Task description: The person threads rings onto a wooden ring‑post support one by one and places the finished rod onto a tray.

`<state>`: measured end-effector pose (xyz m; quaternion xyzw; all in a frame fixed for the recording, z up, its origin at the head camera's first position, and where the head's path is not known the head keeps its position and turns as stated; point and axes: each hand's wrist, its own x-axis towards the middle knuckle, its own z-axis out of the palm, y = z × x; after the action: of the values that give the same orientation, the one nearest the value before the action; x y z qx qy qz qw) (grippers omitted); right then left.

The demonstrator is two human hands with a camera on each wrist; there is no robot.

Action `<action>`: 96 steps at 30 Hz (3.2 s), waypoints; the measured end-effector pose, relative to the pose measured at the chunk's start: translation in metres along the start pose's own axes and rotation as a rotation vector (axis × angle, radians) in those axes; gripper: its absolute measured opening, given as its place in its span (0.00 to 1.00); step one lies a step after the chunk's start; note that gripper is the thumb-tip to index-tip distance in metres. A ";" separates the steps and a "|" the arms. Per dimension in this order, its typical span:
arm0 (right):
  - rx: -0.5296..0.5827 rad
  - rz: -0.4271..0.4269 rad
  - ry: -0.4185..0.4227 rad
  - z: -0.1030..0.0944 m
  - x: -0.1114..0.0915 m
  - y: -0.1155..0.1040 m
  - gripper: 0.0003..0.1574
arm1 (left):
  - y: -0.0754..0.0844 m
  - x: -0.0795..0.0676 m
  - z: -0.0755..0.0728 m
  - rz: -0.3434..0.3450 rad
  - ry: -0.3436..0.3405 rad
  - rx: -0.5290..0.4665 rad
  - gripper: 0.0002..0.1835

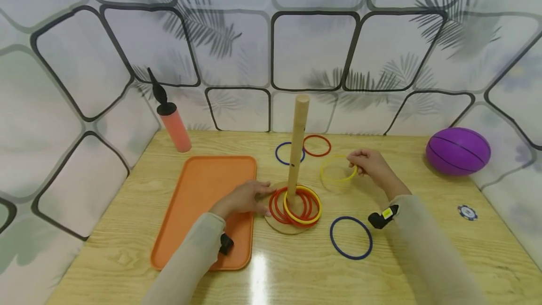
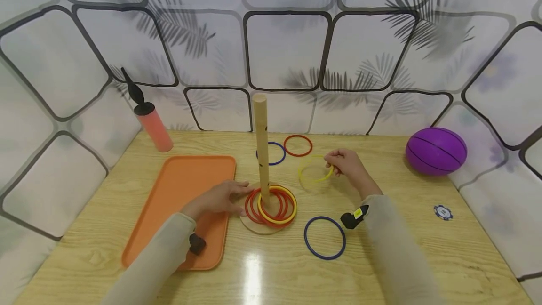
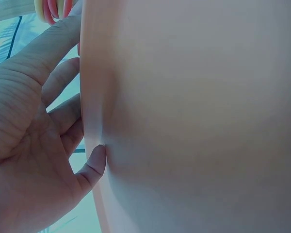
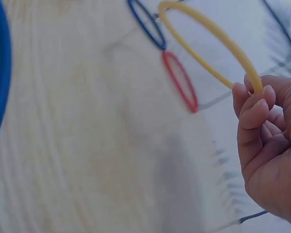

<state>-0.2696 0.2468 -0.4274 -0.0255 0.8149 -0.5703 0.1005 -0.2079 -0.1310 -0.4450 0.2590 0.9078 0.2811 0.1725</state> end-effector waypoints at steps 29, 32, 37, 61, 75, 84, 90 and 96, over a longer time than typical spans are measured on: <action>0.426 -0.276 -0.189 -0.028 -0.080 -0.193 0.06 | 0.000 0.000 -0.001 0.032 -0.008 0.007 0.39; 0.461 -0.331 -0.222 -0.028 -0.082 -0.212 0.06 | -0.002 -0.001 -0.001 0.030 0.001 0.016 0.38; 0.510 -0.387 -0.299 -0.019 -0.080 -0.236 0.06 | -0.003 -0.001 -0.001 0.023 -0.002 0.027 0.38; 0.357 -0.259 -0.334 0.047 -0.062 -0.211 0.04 | 0.000 -0.002 -0.002 0.036 -0.018 -0.016 0.40; 0.293 -0.181 -0.316 0.065 -0.056 -0.165 0.05 | -0.001 -0.001 -0.001 0.053 -0.015 -0.008 0.40; 0.280 -0.113 -0.295 0.079 -0.050 -0.115 0.04 | 0.001 -0.001 -0.002 0.054 -0.014 -0.001 0.39; 0.281 -0.050 -0.287 0.091 -0.047 -0.081 0.04 | 0.001 -0.002 -0.002 0.013 -0.023 -0.022 0.39; 0.279 0.007 -0.266 0.099 -0.049 -0.051 0.11 | 0.001 -0.001 -0.002 0.013 -0.021 -0.002 0.40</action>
<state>-0.2066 0.1450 -0.4055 -0.0834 0.7075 -0.6690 0.2119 -0.2076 -0.1317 -0.4431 0.2674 0.9040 0.2805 0.1806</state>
